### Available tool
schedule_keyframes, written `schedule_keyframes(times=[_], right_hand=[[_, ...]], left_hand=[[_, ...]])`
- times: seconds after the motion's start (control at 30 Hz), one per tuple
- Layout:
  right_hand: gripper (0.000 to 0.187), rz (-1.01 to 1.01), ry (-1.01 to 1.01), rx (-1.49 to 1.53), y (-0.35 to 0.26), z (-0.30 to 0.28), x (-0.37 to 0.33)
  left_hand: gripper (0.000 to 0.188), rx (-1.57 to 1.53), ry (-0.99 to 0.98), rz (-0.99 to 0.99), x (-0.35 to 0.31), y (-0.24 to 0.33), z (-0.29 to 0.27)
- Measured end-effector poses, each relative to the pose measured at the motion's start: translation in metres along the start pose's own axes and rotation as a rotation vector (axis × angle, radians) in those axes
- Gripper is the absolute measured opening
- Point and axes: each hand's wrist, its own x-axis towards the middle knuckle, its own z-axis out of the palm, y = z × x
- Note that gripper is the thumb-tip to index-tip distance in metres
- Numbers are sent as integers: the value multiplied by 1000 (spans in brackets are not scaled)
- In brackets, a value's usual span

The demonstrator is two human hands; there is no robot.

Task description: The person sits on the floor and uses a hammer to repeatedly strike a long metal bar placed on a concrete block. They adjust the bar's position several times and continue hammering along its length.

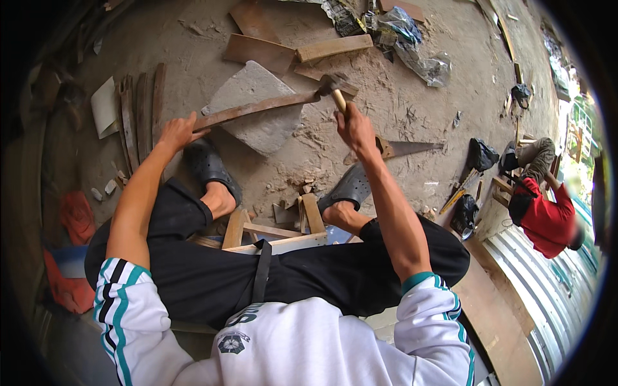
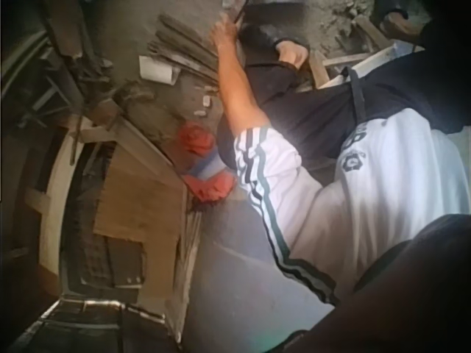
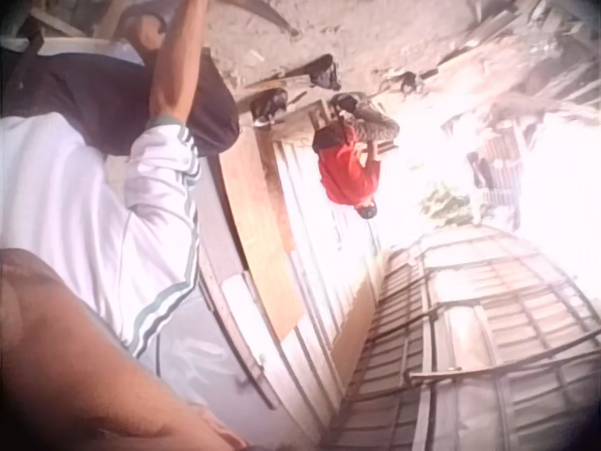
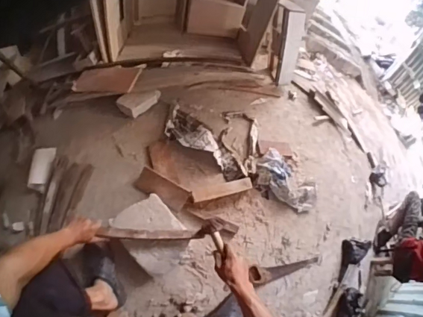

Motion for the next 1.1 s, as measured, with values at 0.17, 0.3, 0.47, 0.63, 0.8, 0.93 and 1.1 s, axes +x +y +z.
schedule_keyframes(times=[0.17, 0.3, 0.47, 0.63, 0.8, 0.93, 1.1], right_hand=[[40, 123, 36, 64, 1, -21, 5], [38, 345, -76, 342, -8, -61, -10], [41, 349, -14, 418, -7, -132, -28], [29, 145, 35, 641, -39, -203, -70], [51, -151, 169, 1035, -85, -231, -126], [51, -273, 138, 1219, -100, -244, -162], [47, -363, 130, 1231, -120, -246, -182]], left_hand=[[60, 45, 7, -16, 4, 3, -17], [57, 79, 96, 28, -6, 9, -36], [53, 91, 309, 76, -19, 33, -91], [49, -50, 688, 253, -44, 59, -160], [40, -213, 615, 366, -80, 87, -230], [42, -437, 276, 383, -95, 93, -244], [56, -598, 3, 349, -104, 99, -220]])
